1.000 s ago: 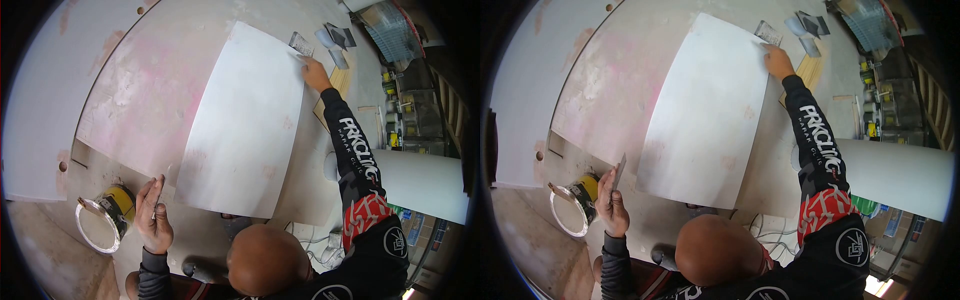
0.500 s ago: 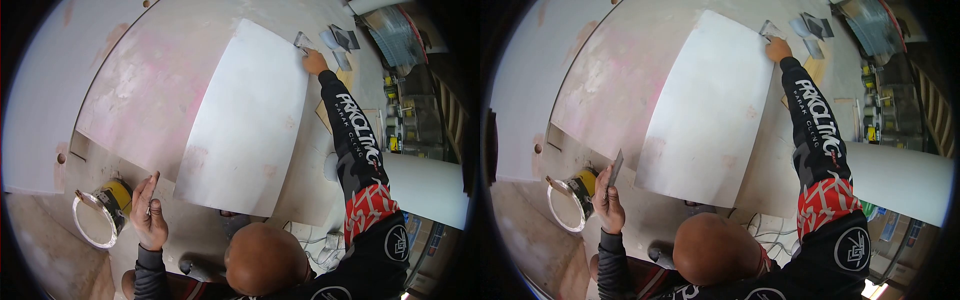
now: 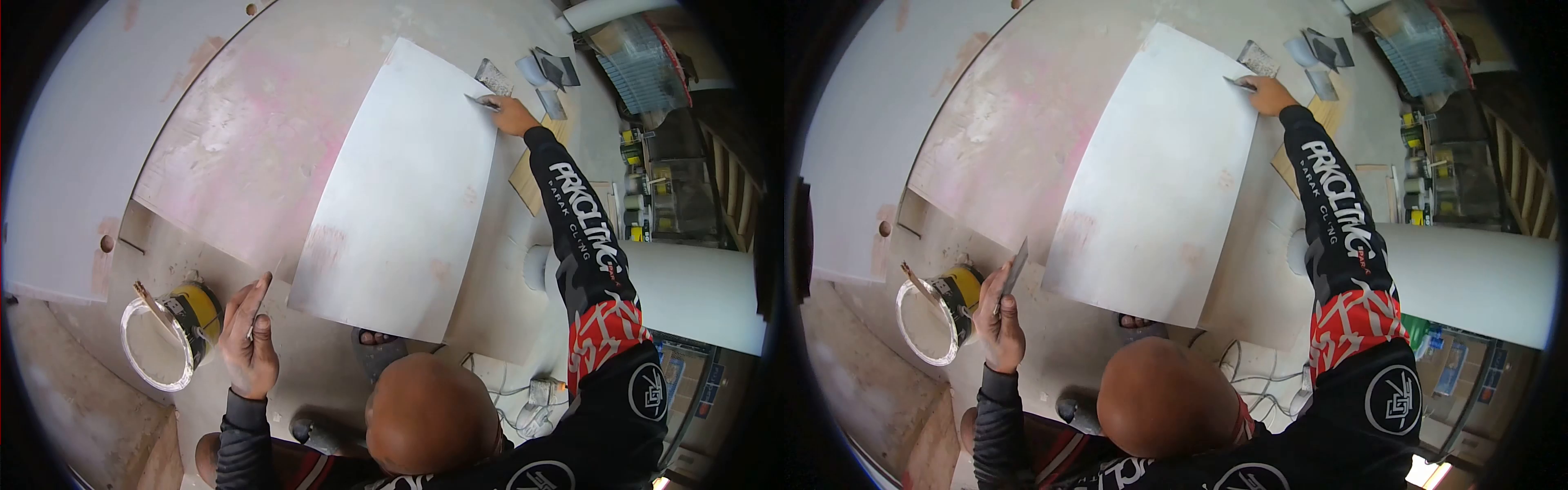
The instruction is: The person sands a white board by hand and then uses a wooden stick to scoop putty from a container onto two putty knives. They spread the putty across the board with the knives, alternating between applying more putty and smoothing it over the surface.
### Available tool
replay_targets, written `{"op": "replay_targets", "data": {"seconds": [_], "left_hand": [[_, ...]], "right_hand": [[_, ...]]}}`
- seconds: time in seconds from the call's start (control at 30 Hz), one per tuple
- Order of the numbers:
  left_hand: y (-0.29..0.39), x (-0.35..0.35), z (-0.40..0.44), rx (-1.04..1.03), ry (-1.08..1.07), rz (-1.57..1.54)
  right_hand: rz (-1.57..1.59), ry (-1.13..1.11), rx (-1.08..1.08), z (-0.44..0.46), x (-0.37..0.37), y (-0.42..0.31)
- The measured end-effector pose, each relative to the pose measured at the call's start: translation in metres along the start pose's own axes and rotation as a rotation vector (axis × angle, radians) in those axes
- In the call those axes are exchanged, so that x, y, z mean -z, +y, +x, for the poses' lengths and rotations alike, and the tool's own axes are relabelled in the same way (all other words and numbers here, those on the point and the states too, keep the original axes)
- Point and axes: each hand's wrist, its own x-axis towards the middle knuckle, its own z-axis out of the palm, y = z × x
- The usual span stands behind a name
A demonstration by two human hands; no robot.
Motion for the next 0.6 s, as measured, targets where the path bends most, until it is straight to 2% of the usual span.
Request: {"op": "replay_targets", "data": {"seconds": [0.1, 0.43, 0.6], "left_hand": [[0.003, 0.003, -0.005, 0.0, 0.007, -0.025], [0.01, 0.009, -0.038, 0.085, -0.068, -0.181], [0.008, 0.006, -0.052, 0.062, -0.062, -0.281]], "right_hand": [[0.018, -0.002, 0.074, -0.022, -0.01, -0.008], [0.037, 0.009, 0.067, -0.138, -0.048, -0.094], [0.076, 0.019, 0.047, -0.202, -0.07, -0.142]]}}
